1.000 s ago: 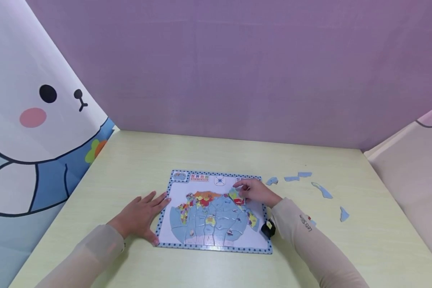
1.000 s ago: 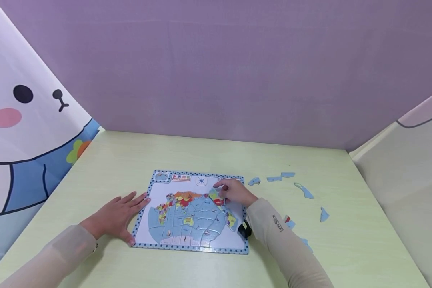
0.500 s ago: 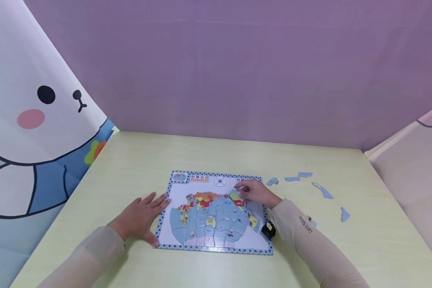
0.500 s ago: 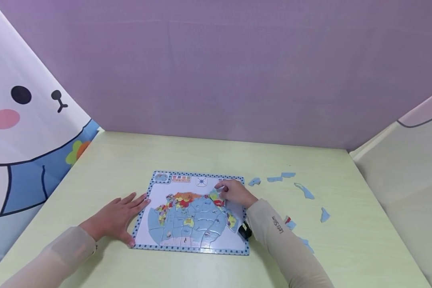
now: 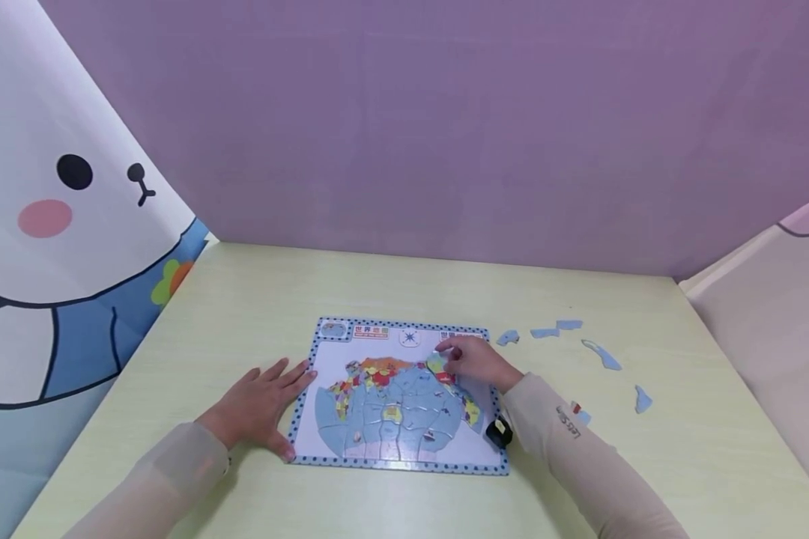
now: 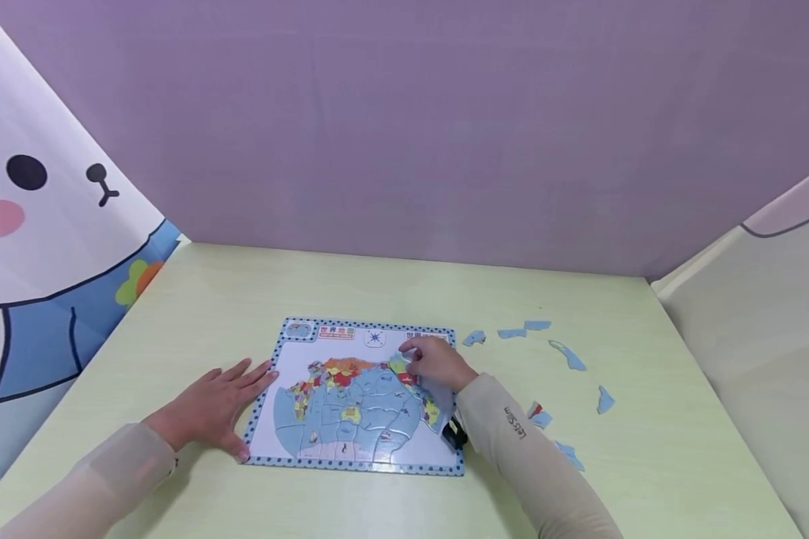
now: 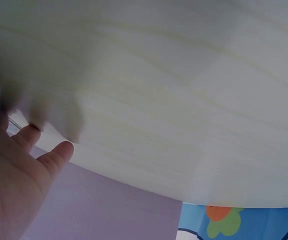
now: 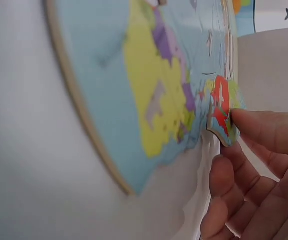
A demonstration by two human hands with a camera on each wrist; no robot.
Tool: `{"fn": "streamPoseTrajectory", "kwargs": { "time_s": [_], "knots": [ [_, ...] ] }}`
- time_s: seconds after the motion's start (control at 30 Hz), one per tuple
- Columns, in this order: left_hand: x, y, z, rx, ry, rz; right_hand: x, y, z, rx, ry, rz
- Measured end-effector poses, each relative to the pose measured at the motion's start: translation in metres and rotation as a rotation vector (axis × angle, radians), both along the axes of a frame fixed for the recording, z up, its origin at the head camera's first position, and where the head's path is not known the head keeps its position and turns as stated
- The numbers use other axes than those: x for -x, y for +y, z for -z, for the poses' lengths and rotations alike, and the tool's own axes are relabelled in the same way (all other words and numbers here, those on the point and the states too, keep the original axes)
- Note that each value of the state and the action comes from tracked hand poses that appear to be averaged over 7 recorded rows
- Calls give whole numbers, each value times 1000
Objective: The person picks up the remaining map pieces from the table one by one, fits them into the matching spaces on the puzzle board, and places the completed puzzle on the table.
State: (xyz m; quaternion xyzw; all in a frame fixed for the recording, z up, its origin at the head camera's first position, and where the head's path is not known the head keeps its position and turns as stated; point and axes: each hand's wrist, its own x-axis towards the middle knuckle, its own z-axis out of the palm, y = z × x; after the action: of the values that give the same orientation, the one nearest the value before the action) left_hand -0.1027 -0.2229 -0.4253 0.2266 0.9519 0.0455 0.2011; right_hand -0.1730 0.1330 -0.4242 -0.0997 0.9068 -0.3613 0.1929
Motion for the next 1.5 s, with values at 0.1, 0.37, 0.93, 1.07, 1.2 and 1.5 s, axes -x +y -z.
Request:
{"fn": "streamPoseTrajectory", "kwargs": {
  "time_s": [0.1, 0.37, 0.93, 1.07, 1.2, 1.5],
  "knots": [
    [1, 0, -1, -2, 1, 1, 0, -1, 0, -7, -13, 15],
    [2, 2, 0, 3, 2, 3, 1, 0, -1, -42, -15, 16],
    [5, 7, 2, 14, -35, 3, 0, 1, 2, -122, -8, 32],
    [7, 6, 2, 5, -26, 13, -1, -1, -1, -121, -16, 47],
    [7, 2, 4, 2, -19, 25, -2, -4, -3, -159, -11, 41],
    [2, 0, 2, 0, -42, 29, -2, -10, -6, -234, 13, -13]
  ]
}}
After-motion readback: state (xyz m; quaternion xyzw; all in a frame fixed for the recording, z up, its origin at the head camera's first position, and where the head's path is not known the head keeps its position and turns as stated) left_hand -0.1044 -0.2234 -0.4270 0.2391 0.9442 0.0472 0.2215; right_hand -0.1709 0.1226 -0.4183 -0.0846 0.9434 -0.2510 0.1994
